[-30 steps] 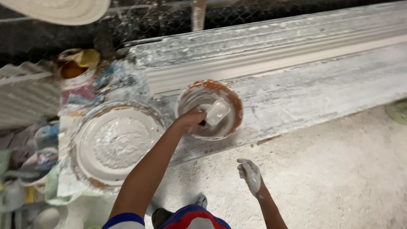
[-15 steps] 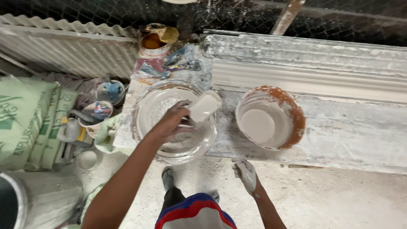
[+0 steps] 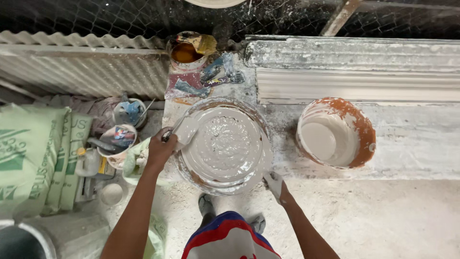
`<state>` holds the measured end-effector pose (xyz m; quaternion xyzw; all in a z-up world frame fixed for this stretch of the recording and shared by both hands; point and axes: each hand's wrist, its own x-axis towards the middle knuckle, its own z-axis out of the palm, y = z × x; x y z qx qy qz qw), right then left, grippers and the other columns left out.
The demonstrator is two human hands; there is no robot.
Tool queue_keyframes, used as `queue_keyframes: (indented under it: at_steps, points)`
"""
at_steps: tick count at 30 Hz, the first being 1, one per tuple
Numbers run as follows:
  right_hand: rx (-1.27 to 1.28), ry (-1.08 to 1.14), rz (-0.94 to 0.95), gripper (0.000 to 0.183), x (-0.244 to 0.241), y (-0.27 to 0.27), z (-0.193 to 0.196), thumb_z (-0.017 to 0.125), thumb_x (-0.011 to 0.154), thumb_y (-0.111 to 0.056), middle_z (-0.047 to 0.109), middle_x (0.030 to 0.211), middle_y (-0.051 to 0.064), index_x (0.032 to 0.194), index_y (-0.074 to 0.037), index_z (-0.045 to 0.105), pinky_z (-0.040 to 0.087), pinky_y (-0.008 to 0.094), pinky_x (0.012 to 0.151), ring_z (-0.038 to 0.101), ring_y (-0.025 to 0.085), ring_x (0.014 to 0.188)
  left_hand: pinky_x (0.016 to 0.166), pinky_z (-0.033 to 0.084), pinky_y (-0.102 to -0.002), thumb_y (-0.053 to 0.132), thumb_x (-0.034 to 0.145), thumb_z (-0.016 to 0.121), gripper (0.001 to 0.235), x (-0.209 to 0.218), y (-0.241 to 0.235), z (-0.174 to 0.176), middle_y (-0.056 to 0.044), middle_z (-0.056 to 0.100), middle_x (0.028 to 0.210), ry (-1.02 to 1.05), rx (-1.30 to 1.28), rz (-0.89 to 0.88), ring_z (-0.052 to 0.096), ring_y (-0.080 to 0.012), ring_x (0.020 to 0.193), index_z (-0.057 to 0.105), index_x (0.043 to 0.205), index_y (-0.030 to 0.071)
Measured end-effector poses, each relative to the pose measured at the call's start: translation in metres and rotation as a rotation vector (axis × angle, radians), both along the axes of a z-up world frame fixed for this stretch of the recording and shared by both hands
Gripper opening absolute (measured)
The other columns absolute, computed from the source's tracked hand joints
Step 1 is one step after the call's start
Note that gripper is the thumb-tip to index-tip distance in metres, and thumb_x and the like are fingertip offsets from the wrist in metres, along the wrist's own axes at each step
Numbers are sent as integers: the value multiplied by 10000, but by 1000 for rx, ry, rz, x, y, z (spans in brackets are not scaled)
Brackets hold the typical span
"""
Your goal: The person scoops white plaster from a bucket and spreads it by hand into a round decorative mold. They smooth the surface, then cover the mold with a plastic sheet and press it down to conform to the plaster.
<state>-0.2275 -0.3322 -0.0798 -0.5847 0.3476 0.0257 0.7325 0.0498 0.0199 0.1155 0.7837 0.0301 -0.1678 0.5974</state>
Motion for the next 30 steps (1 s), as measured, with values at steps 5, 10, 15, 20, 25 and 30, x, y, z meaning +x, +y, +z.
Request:
queue_keyframes:
  at_steps: [5, 10, 15, 20, 25, 30]
  points:
    - [-35, -28, -58, 298, -6, 3, 14, 653, 995, -301, 604, 775, 4, 941, -9, 665, 438, 256, 585, 509, 91, 661, 692, 566, -338, 271, 854, 702, 445, 14, 13, -6, -144, 726, 847, -243, 230, -71, 681, -194, 698, 740, 1237, 47]
    - [-35, -26, -129, 282, -3, 9, 29, 649, 984, -293, 606, 795, -1, 984, -13, 685, 430, 249, 590, 507, 87, 676, 880, 539, -437, 354, 815, 726, 496, 34, 8, -5, -268, 600, 1033, -305, 447, -137, 664, -374, 920, 738, 1270, 157]
    - [-78, 0, -184, 293, -1, 20, 41, 650, 983, -288, 611, 807, 5, 999, 2, 684, 440, 246, 609, 516, 87, 693, 949, 522, -457, 374, 819, 718, 503, 53, -1, -8, -256, 582, 1124, -349, 496, -196, 646, -420, 1012, 724, 1286, 187]
    - [-90, 7, -230, 283, -1, 26, 48, 660, 968, -279, 608, 803, 3, 1037, -6, 686, 437, 253, 606, 515, 90, 692, 925, 520, -457, 370, 781, 739, 492, 73, -23, -14, -237, 553, 1157, -403, 471, -225, 644, -404, 1005, 732, 1232, 173]
    - [-99, 17, -273, 289, 1, 29, 48, 666, 967, -281, 597, 796, -1, 1029, 2, 668, 434, 259, 599, 518, 95, 687, 917, 540, -470, 340, 824, 727, 485, 87, -55, -5, -209, 535, 1151, -468, 499, -325, 651, -399, 981, 729, 1281, 178]
    - [-101, 28, -282, 280, 1, 30, 46, 665, 972, -288, 598, 793, -6, 1017, -12, 668, 440, 252, 606, 523, 90, 690, 852, 611, -389, 342, 821, 723, 546, 87, -96, -5, -174, 479, 1202, -353, 451, -438, 687, -309, 943, 671, 1326, 142]
